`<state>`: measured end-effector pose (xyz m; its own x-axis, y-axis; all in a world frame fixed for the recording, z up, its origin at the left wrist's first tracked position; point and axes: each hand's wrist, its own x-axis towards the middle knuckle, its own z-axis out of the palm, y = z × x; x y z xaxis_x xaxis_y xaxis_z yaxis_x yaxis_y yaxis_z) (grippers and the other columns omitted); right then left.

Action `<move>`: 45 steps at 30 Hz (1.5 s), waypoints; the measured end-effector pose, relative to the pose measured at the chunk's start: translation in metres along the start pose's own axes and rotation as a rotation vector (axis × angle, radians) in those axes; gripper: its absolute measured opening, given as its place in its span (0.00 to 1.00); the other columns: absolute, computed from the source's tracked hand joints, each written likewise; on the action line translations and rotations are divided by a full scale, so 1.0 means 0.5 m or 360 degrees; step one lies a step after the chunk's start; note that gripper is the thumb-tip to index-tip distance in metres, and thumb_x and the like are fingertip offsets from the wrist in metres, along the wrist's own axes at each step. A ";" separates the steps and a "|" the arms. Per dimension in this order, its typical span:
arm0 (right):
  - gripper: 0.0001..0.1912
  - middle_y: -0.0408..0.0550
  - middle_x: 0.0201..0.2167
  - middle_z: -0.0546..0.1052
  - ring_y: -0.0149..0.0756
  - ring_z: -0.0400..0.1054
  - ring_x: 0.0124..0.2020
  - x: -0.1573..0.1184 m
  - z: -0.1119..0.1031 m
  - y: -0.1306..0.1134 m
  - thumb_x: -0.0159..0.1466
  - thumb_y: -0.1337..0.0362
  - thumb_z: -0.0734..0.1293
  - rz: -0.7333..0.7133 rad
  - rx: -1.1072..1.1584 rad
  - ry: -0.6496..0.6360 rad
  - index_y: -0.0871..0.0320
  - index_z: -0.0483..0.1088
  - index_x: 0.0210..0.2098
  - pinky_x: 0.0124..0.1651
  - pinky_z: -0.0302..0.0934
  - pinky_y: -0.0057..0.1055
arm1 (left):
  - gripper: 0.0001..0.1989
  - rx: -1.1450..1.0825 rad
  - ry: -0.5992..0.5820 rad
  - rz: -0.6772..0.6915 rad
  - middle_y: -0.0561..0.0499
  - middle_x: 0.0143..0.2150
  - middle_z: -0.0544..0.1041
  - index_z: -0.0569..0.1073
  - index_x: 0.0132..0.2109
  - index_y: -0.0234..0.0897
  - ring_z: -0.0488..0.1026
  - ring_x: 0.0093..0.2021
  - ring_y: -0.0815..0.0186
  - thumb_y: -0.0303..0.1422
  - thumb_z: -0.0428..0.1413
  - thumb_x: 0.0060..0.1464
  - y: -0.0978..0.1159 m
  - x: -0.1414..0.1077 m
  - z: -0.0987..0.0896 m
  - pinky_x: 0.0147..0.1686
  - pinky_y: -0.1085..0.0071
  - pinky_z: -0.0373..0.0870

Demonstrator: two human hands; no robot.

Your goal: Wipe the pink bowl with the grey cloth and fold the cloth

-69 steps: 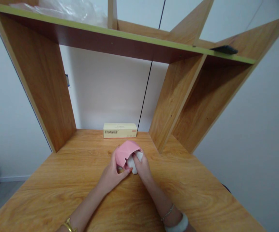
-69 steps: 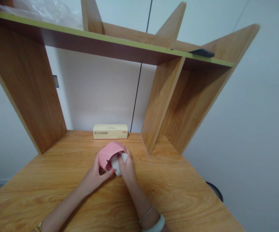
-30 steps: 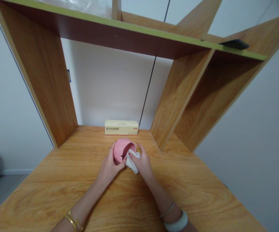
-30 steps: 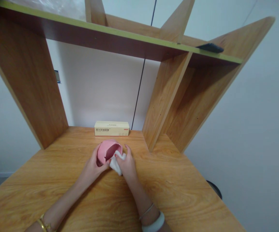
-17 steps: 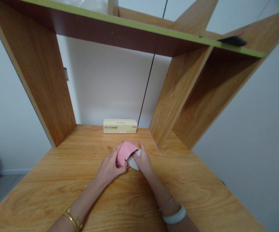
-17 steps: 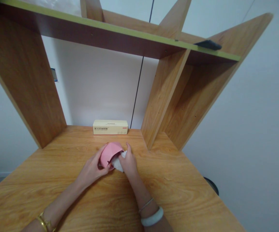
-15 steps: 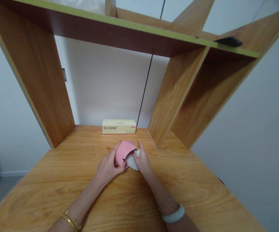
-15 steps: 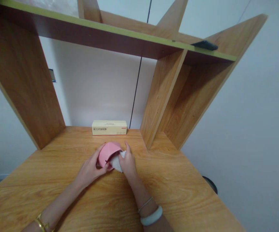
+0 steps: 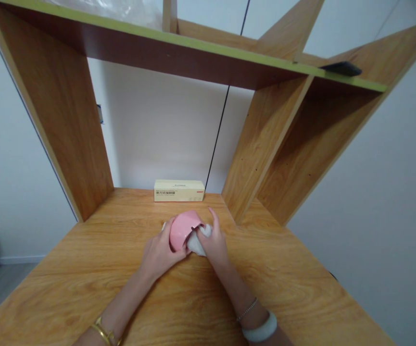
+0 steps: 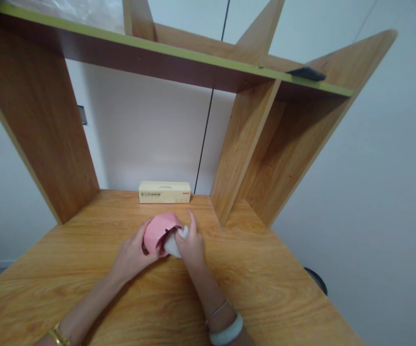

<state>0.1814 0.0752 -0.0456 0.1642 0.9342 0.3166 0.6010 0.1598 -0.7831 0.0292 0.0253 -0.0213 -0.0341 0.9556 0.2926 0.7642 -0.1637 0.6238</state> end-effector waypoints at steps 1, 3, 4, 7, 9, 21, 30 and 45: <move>0.33 0.46 0.25 0.73 0.37 0.67 0.25 -0.002 -0.004 -0.003 0.53 0.58 0.62 -0.0030 -0.0096 -0.0011 0.59 0.54 0.57 0.30 0.59 0.29 | 0.37 0.0070 -0.0005 -0.0001 0.45 0.41 0.75 0.54 0.59 0.39 0.73 0.38 0.54 0.42 0.56 0.42 0.002 -0.001 -0.005 0.37 0.63 0.66; 0.33 0.45 0.24 0.72 0.37 0.67 0.25 -0.006 -0.006 -0.005 0.54 0.60 0.62 -0.0080 -0.0181 -0.0059 0.59 0.53 0.58 0.30 0.58 0.29 | 0.37 0.0169 -0.0012 0.0045 0.44 0.42 0.75 0.54 0.60 0.40 0.73 0.39 0.53 0.43 0.55 0.42 0.004 -0.003 -0.012 0.38 0.63 0.66; 0.33 0.44 0.23 0.72 0.36 0.67 0.25 -0.007 -0.004 -0.003 0.54 0.61 0.61 -0.0087 -0.0160 -0.0103 0.59 0.52 0.58 0.30 0.59 0.28 | 0.37 0.0202 -0.0021 0.0083 0.44 0.43 0.75 0.54 0.60 0.40 0.73 0.40 0.53 0.42 0.55 0.43 0.005 -0.004 -0.013 0.39 0.63 0.65; 0.32 0.47 0.29 0.74 0.35 0.69 0.30 -0.005 0.008 0.008 0.55 0.65 0.59 -0.0072 0.0096 -0.0195 0.60 0.50 0.59 0.33 0.61 0.28 | 0.36 0.0168 -0.0032 0.0138 0.45 0.45 0.74 0.53 0.60 0.41 0.73 0.41 0.54 0.43 0.54 0.44 0.002 -0.004 -0.011 0.40 0.63 0.65; 0.30 0.51 0.42 0.73 0.36 0.68 0.40 0.001 0.019 0.018 0.55 0.64 0.59 -0.0081 0.0318 -0.0116 0.59 0.52 0.57 0.41 0.61 0.30 | 0.39 0.0008 -0.0004 0.0090 0.44 0.44 0.73 0.47 0.62 0.39 0.73 0.39 0.56 0.45 0.53 0.46 -0.003 -0.001 -0.007 0.40 0.64 0.66; 0.26 0.51 0.45 0.71 0.38 0.67 0.43 0.012 0.039 0.028 0.50 0.60 0.66 -0.0079 0.0637 -0.0181 0.58 0.60 0.48 0.44 0.61 0.32 | 0.30 -0.0540 0.0095 0.0190 0.45 0.41 0.72 0.55 0.54 0.34 0.71 0.37 0.62 0.40 0.54 0.47 -0.028 0.008 0.039 0.38 0.66 0.67; 0.36 0.51 0.36 0.74 0.38 0.69 0.31 0.014 -0.012 0.004 0.53 0.56 0.64 -0.0170 -0.0093 -0.0062 0.58 0.51 0.58 0.30 0.58 0.29 | 0.30 -0.0316 0.0113 0.0024 0.46 0.37 0.75 0.61 0.53 0.34 0.73 0.36 0.60 0.43 0.54 0.44 -0.019 0.010 0.009 0.33 0.68 0.68; 0.24 0.51 0.47 0.70 0.39 0.65 0.47 0.017 0.035 0.039 0.54 0.59 0.62 0.0014 0.0723 -0.0101 0.58 0.60 0.50 0.48 0.58 0.35 | 0.40 -0.0541 0.0004 0.0220 0.40 0.52 0.66 0.48 0.60 0.36 0.65 0.51 0.57 0.42 0.57 0.44 -0.028 0.012 0.028 0.48 0.61 0.63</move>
<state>0.1808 0.0920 -0.0676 0.1110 0.9516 0.2867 0.1933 0.2623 -0.9454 0.0274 0.0368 -0.0387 0.0524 0.9183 0.3925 0.5042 -0.3636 0.7834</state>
